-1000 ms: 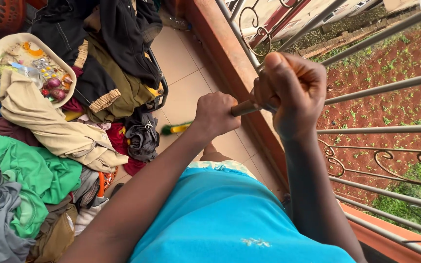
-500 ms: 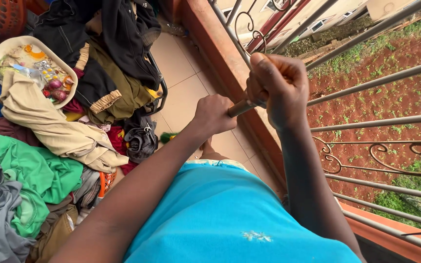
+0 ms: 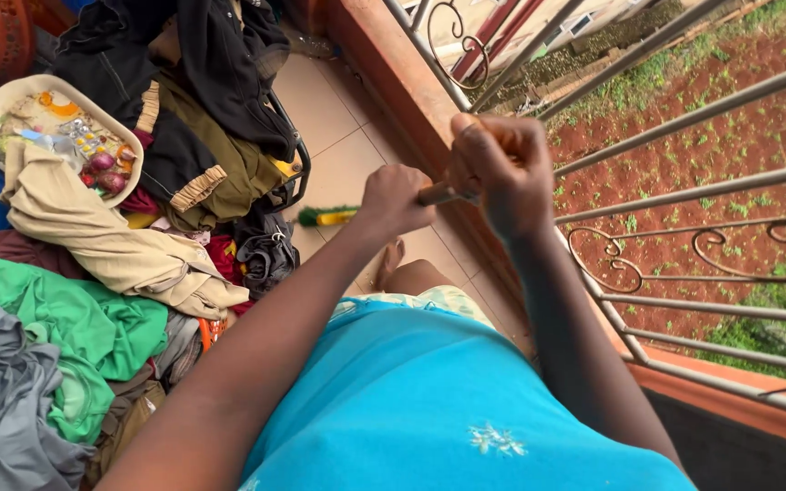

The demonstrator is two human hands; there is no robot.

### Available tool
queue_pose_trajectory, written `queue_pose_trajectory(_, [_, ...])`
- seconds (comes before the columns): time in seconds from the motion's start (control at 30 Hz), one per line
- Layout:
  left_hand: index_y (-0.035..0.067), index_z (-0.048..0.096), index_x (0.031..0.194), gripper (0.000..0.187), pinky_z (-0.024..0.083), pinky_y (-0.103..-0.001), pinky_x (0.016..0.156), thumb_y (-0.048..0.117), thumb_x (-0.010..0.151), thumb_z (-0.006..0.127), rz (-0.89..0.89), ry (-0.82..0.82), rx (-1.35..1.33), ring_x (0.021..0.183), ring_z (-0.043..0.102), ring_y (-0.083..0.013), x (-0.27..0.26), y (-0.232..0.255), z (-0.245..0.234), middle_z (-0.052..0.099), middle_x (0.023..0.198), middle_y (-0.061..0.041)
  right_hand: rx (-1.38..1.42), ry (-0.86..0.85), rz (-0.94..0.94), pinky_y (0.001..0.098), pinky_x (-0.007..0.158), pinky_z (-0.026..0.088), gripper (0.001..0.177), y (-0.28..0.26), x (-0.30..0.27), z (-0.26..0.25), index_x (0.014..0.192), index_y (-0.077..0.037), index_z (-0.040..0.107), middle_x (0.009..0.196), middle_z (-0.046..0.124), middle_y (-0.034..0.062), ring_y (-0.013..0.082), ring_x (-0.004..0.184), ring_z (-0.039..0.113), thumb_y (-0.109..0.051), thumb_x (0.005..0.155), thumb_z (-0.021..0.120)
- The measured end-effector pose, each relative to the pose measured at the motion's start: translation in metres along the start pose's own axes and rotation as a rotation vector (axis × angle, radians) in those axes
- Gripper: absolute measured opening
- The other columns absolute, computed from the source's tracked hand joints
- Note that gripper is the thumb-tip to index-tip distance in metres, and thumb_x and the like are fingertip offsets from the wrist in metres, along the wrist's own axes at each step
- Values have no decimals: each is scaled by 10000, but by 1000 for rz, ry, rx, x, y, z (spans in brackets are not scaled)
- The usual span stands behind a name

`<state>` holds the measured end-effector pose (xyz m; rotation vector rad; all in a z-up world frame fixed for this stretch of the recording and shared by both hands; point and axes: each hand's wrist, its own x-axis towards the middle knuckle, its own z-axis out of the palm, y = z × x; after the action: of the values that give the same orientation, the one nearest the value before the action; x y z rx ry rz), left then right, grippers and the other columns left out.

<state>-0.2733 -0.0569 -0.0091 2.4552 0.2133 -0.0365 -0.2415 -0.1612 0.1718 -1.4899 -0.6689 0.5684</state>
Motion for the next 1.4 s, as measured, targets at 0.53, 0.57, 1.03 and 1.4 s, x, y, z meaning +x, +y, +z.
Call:
queue_pose_trajectory(0.53, [185,716,662,98,571,-493,667,252,719,673,83,64,-85,713,706,-376,16,45,5,703,704,-130,-36,95,-81,256,462,310,440,-14,-22,-34,688,-80,501,565,437,-13,77,474,401,-173,1113,570])
queue_pose_trajectory(0.57, [160,702,666,89,567,-496,652,249,673,699,85,68,-105,708,704,-373,18,42,9,703,714,-122,-65,106,-63,264,480,310,441,-1,-25,-37,681,-77,497,584,448,-10,82,499,405,-166,1106,571])
queue_pose_trajectory(1.03, [178,723,679,87,580,-471,682,229,718,664,124,-19,-1,709,702,-364,19,80,54,691,692,-124,-30,119,35,275,496,310,490,-18,-54,-80,636,-81,449,544,419,-7,83,484,372,-168,1112,525])
queue_pose_trajectory(1.4, [146,709,739,176,569,-481,666,315,719,751,73,30,-42,739,720,-322,25,88,45,719,782,-76,-31,173,-96,260,489,275,443,16,-68,-87,672,-50,481,606,437,-15,61,520,370,-171,1088,572])
